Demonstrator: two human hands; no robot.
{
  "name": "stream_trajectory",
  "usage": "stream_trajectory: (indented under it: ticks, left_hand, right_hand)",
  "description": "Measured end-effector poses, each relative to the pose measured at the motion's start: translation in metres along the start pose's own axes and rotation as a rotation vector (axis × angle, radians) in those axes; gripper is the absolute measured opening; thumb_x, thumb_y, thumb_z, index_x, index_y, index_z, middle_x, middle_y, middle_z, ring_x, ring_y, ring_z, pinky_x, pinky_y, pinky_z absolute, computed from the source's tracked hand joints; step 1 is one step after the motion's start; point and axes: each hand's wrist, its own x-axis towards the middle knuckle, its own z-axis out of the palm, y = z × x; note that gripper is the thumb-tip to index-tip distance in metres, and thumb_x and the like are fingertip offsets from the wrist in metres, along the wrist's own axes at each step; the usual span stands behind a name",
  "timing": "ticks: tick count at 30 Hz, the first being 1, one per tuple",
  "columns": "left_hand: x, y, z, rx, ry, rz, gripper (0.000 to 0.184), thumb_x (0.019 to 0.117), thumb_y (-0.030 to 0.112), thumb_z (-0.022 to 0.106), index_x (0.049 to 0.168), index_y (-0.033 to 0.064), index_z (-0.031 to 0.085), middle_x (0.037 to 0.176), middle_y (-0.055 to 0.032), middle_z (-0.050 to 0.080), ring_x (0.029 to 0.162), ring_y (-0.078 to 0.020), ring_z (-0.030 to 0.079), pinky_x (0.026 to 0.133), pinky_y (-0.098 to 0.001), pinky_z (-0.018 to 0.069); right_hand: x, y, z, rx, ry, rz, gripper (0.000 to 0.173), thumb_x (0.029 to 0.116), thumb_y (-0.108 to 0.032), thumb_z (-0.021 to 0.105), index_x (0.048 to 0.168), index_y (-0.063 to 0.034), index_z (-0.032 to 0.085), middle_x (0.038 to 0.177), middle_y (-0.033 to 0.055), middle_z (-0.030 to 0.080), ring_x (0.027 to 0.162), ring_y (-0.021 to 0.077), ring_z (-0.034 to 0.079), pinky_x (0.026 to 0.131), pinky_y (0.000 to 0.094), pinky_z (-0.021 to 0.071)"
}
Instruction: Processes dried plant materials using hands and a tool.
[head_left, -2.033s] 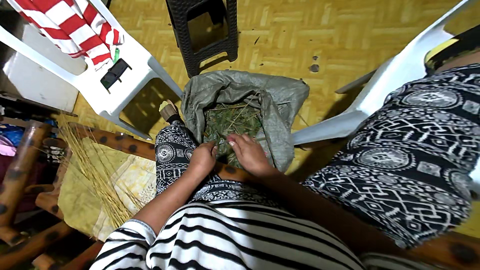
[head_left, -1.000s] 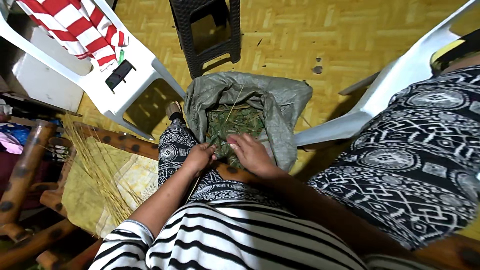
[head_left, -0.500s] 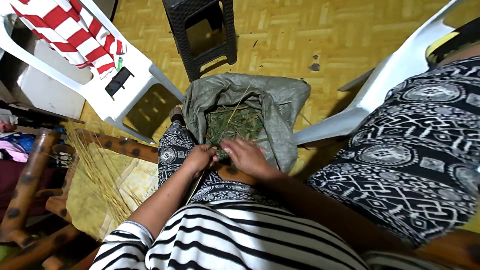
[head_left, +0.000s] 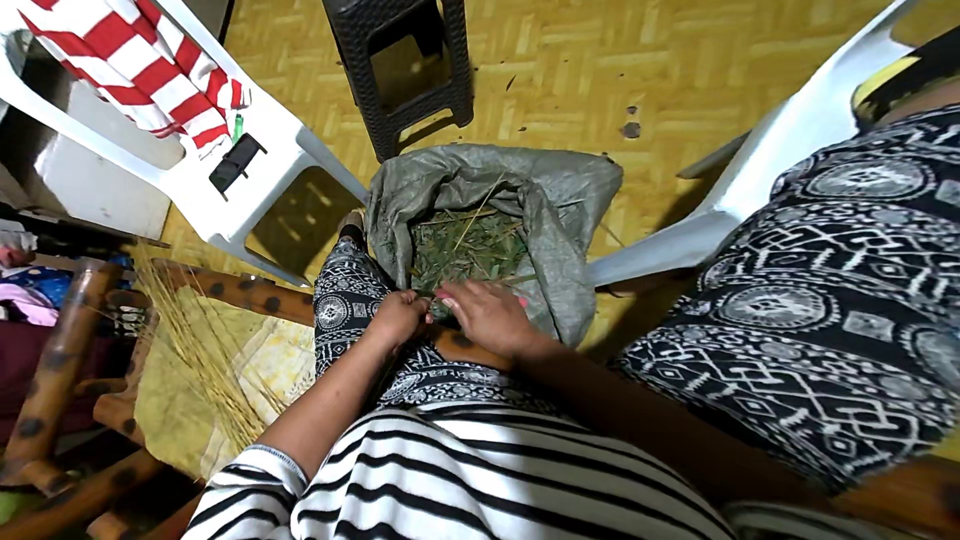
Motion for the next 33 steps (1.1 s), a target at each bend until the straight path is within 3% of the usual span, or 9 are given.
stream_trajectory:
  ticks: [6, 10, 15, 22, 27, 33]
  left_hand:
    - [0.001, 0.004, 0.000, 0.024, 0.007, 0.015, 0.023, 0.1092, 0.014, 0.049, 0.094, 0.0007, 0.060, 0.071, 0.0001, 0.059, 0.055, -0.0031, 0.049, 0.054, -0.0187, 0.0417]
    - [0.004, 0.005, 0.000, 0.015, 0.011, 0.031, 0.025, 0.1100, 0.017, 0.048, 0.102, -0.0003, 0.064, 0.074, -0.0001, 0.059, 0.058, -0.0040, 0.051, 0.056, -0.0199, 0.0436]
    - [0.003, -0.001, 0.002, 0.083, 0.021, 0.052, 0.026, 0.1097, 0.017, 0.049, 0.108, -0.0003, 0.068, 0.076, -0.0012, 0.060, 0.059, -0.0049, 0.050, 0.058, -0.0216, 0.0429]
    - [0.002, -0.006, -0.001, 0.176, 0.012, 0.078, 0.026, 0.1097, 0.018, 0.049, 0.117, 0.0011, 0.069, 0.082, -0.0039, 0.061, 0.065, -0.0082, 0.052, 0.063, -0.0258, 0.0463]
    - [0.000, -0.008, -0.004, 0.253, -0.014, 0.096, 0.028, 0.1105, 0.020, 0.047, 0.114, 0.0003, 0.068, 0.082, -0.0048, 0.061, 0.066, -0.0089, 0.052, 0.065, -0.0269, 0.0467]
    - [-0.001, -0.006, -0.007, 0.309, -0.007, 0.093, 0.030, 0.1112, 0.020, 0.045, 0.114, -0.0007, 0.067, 0.088, -0.0092, 0.064, 0.075, -0.0144, 0.058, 0.074, -0.0332, 0.0511]
  right_hand:
    - [-0.002, 0.004, 0.005, -0.023, 0.110, -0.032, 0.036, 0.1076, -0.023, 0.051, 0.129, 0.0004, 0.068, 0.107, 0.0246, 0.072, 0.103, 0.0442, 0.070, 0.091, 0.0601, 0.0542]
    - [-0.001, 0.002, 0.002, -0.076, 0.131, -0.003, 0.035, 0.1074, -0.023, 0.051, 0.129, -0.0010, 0.067, 0.104, 0.0248, 0.070, 0.099, 0.0447, 0.069, 0.087, 0.0608, 0.0540]
    - [0.006, 0.010, -0.006, -0.122, 0.066, 0.112, 0.034, 0.1065, -0.021, 0.054, 0.133, -0.0026, 0.065, 0.111, 0.0269, 0.069, 0.105, 0.0474, 0.067, 0.093, 0.0631, 0.0506]
    - [0.007, 0.009, -0.004, -0.122, 0.051, 0.118, 0.035, 0.1073, -0.022, 0.053, 0.134, -0.0016, 0.064, 0.113, 0.0273, 0.069, 0.107, 0.0477, 0.066, 0.092, 0.0635, 0.0500]
    - [0.009, 0.016, -0.003, -0.150, 0.099, 0.114, 0.035, 0.1061, -0.021, 0.055, 0.132, -0.0001, 0.065, 0.113, 0.0278, 0.069, 0.107, 0.0479, 0.067, 0.093, 0.0639, 0.0499]
    - [0.010, 0.022, -0.001, -0.168, 0.144, 0.102, 0.034, 0.1057, -0.021, 0.056, 0.131, -0.0009, 0.066, 0.111, 0.0275, 0.069, 0.104, 0.0484, 0.067, 0.089, 0.0642, 0.0508]
